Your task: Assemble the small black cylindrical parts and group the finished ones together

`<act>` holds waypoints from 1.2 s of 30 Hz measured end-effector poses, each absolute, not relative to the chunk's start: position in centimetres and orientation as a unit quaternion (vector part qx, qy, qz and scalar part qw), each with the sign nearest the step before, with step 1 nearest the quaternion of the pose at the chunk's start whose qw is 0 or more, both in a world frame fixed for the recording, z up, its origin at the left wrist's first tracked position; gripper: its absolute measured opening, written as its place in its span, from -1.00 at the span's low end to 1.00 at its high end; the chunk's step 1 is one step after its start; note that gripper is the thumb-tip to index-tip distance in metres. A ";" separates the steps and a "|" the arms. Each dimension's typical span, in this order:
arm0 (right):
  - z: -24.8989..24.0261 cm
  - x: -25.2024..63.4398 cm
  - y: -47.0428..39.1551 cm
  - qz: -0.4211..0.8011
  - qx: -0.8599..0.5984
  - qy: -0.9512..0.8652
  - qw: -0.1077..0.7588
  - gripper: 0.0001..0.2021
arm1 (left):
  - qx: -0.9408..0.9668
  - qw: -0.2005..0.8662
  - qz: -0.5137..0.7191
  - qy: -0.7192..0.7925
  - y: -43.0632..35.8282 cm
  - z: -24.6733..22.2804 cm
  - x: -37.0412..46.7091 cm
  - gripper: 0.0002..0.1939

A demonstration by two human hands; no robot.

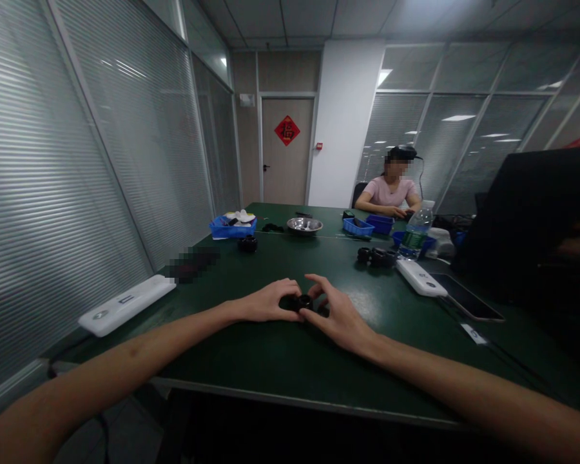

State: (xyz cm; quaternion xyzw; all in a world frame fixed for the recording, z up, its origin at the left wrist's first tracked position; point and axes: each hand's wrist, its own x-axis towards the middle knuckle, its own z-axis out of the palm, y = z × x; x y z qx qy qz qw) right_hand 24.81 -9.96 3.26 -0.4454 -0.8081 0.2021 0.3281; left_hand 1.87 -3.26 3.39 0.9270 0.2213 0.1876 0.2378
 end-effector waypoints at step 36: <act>3.0 25.0 -10.1 0.209 -0.422 -0.810 0.349 -0.39 | 0.930 0.230 0.191 0.216 -3.3 3.3 1.7 -0.63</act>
